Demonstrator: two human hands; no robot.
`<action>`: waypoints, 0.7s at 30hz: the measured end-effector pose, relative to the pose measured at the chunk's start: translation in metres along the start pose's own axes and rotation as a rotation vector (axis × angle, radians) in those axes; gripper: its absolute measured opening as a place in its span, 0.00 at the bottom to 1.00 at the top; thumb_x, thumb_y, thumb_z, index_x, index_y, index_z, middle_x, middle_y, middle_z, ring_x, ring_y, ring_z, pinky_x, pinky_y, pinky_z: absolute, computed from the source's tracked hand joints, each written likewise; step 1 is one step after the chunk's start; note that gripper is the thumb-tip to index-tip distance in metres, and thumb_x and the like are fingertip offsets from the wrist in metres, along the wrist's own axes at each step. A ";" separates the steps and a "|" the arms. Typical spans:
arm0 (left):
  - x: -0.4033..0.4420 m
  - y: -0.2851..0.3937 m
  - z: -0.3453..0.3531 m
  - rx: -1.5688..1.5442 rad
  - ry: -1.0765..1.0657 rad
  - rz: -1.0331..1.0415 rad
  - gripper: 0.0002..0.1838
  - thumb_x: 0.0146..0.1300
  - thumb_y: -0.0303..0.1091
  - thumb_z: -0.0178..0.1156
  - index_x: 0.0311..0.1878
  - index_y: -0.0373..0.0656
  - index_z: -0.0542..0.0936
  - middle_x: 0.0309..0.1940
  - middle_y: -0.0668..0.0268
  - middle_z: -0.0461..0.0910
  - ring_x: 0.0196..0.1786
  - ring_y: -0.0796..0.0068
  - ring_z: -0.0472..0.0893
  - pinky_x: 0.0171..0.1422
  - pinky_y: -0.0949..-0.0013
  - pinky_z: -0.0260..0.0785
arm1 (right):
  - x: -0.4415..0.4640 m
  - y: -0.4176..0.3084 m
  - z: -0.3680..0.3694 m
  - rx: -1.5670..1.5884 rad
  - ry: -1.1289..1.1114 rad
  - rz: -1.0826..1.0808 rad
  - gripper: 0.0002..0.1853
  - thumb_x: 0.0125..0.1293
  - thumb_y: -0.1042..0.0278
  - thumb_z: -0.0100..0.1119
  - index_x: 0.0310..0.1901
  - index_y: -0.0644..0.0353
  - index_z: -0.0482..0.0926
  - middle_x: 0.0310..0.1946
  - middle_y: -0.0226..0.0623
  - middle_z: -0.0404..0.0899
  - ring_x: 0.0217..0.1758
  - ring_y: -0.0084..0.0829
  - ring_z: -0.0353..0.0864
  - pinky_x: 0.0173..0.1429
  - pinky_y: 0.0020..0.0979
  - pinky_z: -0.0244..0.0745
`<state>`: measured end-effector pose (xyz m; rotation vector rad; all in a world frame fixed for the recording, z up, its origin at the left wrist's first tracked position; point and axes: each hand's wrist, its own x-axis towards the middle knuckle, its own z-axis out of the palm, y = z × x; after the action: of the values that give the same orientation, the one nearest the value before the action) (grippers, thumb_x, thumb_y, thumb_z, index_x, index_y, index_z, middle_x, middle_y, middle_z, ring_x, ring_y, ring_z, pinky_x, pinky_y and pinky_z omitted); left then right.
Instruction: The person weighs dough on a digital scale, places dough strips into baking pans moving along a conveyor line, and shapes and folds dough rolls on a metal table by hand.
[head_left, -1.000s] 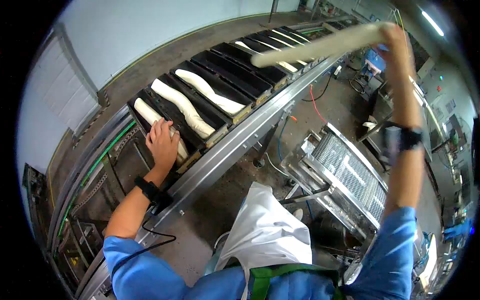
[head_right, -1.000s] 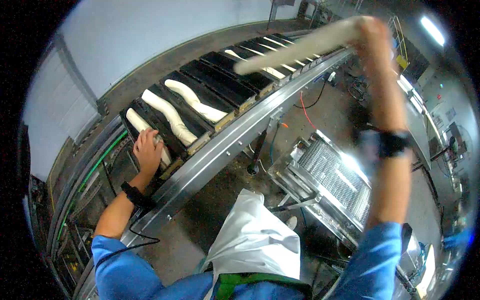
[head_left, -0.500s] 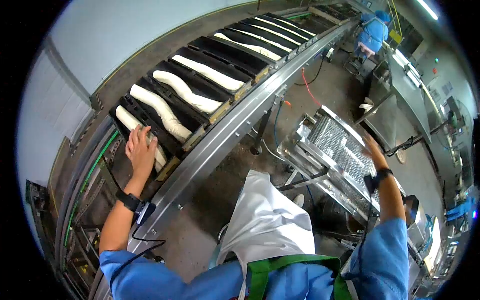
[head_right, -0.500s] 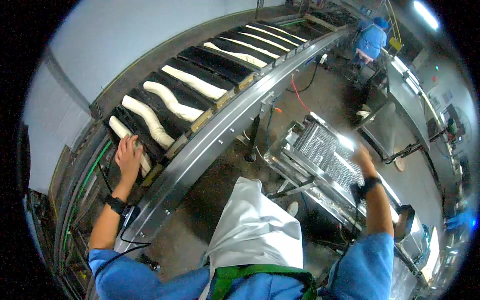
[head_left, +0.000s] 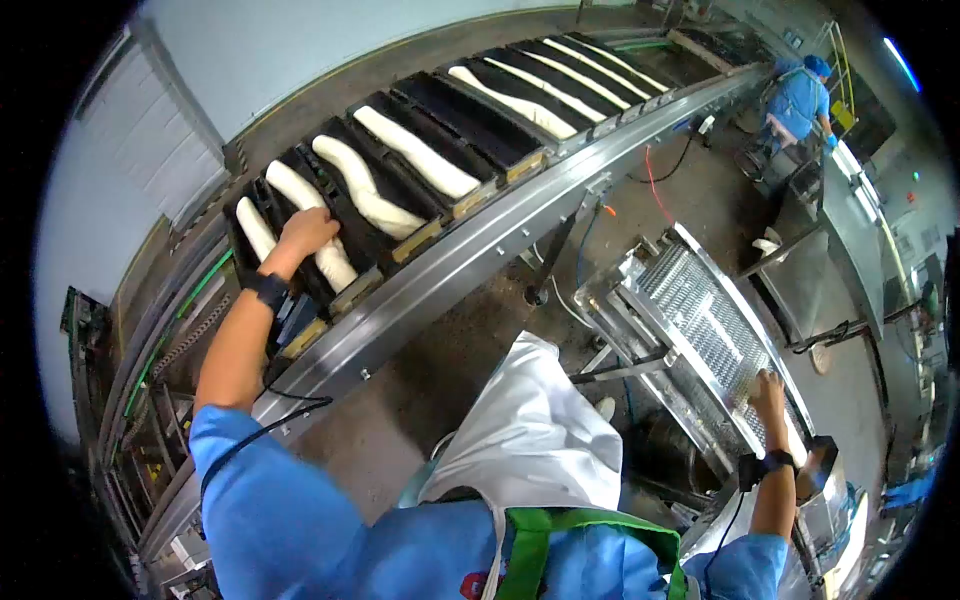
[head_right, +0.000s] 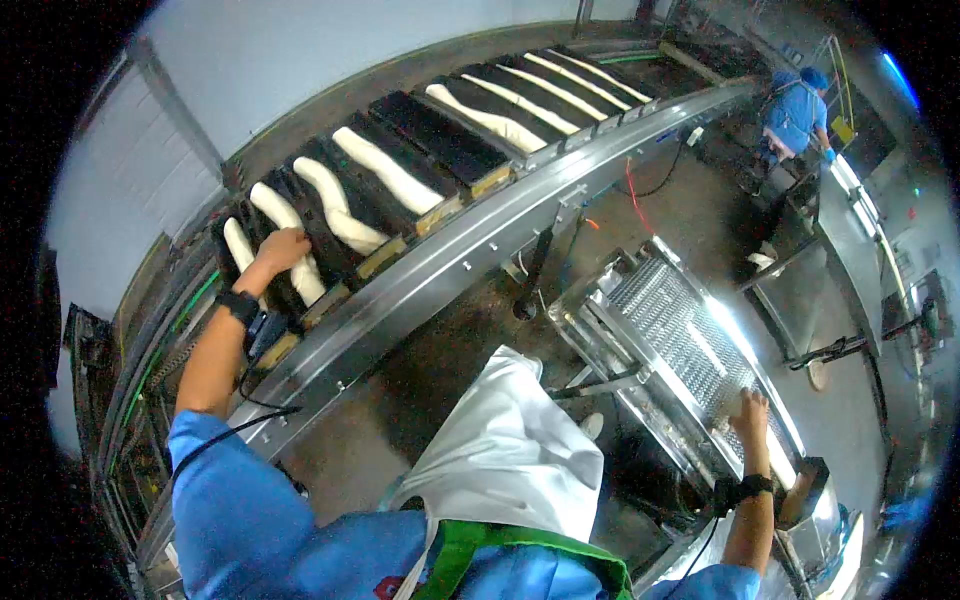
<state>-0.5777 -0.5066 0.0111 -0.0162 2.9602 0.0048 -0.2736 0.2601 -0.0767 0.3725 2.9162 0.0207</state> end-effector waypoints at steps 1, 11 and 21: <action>-0.004 0.000 -0.002 0.009 -0.005 0.011 0.16 0.46 0.41 0.47 0.33 0.41 0.76 0.32 0.52 0.75 0.38 0.53 0.73 0.44 0.60 0.64 | 0.014 0.006 -0.006 0.122 0.012 -0.034 0.23 0.40 0.78 0.57 0.43 0.60 0.66 0.38 0.49 0.67 0.41 0.47 0.67 0.39 0.40 0.67; -0.021 0.099 -0.050 -0.024 0.447 0.332 0.14 0.48 0.41 0.52 0.38 0.47 0.76 0.41 0.66 0.72 0.48 0.64 0.67 0.48 0.61 0.59 | 0.062 -0.062 -0.327 1.088 0.656 -0.140 0.21 0.55 0.63 0.51 0.50 0.61 0.64 0.44 0.33 0.68 0.46 0.22 0.68 0.46 0.22 0.64; 0.018 0.186 -0.032 -0.147 0.129 0.537 0.14 0.52 0.43 0.47 0.38 0.49 0.75 0.39 0.70 0.73 0.45 0.65 0.67 0.46 0.59 0.57 | 0.219 -0.322 -0.326 1.493 0.467 -0.647 0.16 0.51 0.67 0.52 0.42 0.60 0.65 0.38 0.36 0.68 0.41 0.30 0.71 0.45 0.29 0.69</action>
<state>-0.6037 -0.3206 0.0396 0.7806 2.9807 0.3015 -0.6261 0.0070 0.1873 -0.4914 2.6259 -2.3859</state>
